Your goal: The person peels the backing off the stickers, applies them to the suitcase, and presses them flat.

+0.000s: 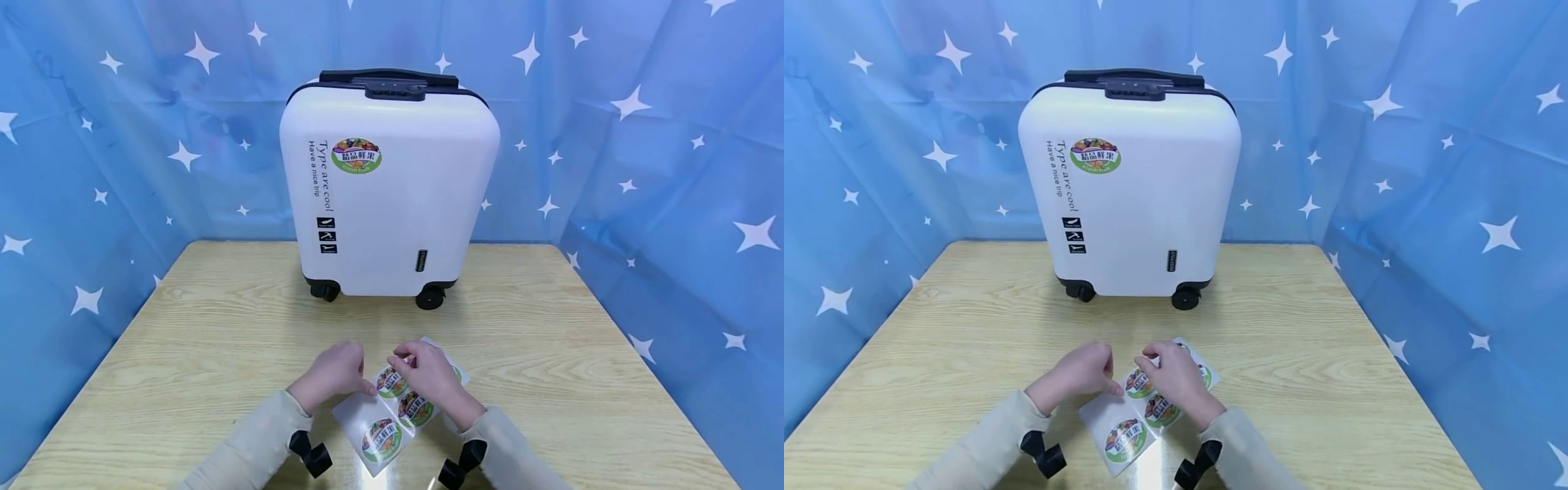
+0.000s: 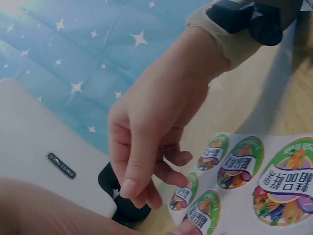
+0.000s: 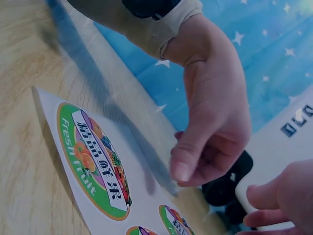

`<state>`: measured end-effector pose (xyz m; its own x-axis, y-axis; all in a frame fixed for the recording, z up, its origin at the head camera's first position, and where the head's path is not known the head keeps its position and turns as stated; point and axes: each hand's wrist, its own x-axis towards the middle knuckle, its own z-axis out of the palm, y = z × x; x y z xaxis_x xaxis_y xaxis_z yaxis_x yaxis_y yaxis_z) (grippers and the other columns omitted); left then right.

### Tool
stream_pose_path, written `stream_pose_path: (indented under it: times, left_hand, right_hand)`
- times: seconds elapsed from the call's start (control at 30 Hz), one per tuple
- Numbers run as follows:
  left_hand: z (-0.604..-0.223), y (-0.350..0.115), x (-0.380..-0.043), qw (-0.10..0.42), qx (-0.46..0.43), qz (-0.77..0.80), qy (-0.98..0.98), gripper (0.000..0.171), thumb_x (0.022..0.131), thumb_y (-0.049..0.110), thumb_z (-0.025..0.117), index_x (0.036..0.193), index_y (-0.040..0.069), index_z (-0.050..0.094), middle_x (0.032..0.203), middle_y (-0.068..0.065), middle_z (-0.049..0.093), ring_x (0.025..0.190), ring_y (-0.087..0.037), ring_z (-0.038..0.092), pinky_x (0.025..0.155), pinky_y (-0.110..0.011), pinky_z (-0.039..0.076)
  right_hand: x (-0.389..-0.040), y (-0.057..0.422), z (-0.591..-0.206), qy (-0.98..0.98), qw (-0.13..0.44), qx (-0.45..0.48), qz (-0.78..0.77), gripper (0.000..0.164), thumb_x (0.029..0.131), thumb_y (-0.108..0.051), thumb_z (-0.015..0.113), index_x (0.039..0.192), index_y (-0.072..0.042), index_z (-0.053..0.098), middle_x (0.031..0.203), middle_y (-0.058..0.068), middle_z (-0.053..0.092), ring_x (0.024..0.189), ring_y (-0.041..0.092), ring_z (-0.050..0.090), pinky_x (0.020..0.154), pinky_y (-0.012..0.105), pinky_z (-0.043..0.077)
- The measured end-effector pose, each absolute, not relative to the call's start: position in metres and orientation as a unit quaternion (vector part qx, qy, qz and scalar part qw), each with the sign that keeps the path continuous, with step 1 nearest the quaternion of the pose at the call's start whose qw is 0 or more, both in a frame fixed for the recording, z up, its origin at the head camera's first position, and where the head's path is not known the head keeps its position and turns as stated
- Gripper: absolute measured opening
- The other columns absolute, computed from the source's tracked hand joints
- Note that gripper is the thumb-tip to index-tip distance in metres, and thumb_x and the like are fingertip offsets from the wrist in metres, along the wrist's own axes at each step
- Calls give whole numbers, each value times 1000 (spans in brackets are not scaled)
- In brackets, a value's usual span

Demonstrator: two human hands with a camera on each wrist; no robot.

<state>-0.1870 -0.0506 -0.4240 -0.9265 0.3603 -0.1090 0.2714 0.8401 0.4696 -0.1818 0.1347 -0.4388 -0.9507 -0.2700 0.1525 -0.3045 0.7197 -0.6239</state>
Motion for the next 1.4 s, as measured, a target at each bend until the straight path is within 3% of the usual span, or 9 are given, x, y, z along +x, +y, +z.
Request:
stream_pose_path:
  times: [0.27, 0.8, 1.4]
  left_hand:
    - [-431, -47, -180, 82, 164, 202, 962, 40, 53, 22, 89, 66, 10, 54, 61, 3, 50, 55, -15, 47, 49, -29, 41]
    - [-433, -45, -184, 85, 115, 211, 967, 28, 63, 13, 84, 68, 10, 56, 64, 2, 52, 57, -14, 49, 49, -28, 40]
    - [-415, -58, -204, 69, 154, 310, 936, 17, 70, 7, 78, 68, 9, 60, 64, 1, 54, 58, -14, 50, 53, -26, 42]
  right_hand:
    - [-180, 136, -439, -928, 23, 147, 342, 24, 88, -30, 63, 99, -9, 68, 88, -2, 63, 73, 9, 54, 62, 25, 46]
    - [-178, 137, -439, -927, 35, 144, 344, 19, 88, -30, 63, 94, -13, 69, 84, -4, 61, 64, 6, 50, 53, 23, 42]
    - [-178, 136, -434, -929, 27, 161, 333, 13, 85, -23, 68, 93, -13, 70, 85, -4, 59, 63, 6, 48, 53, 22, 41]
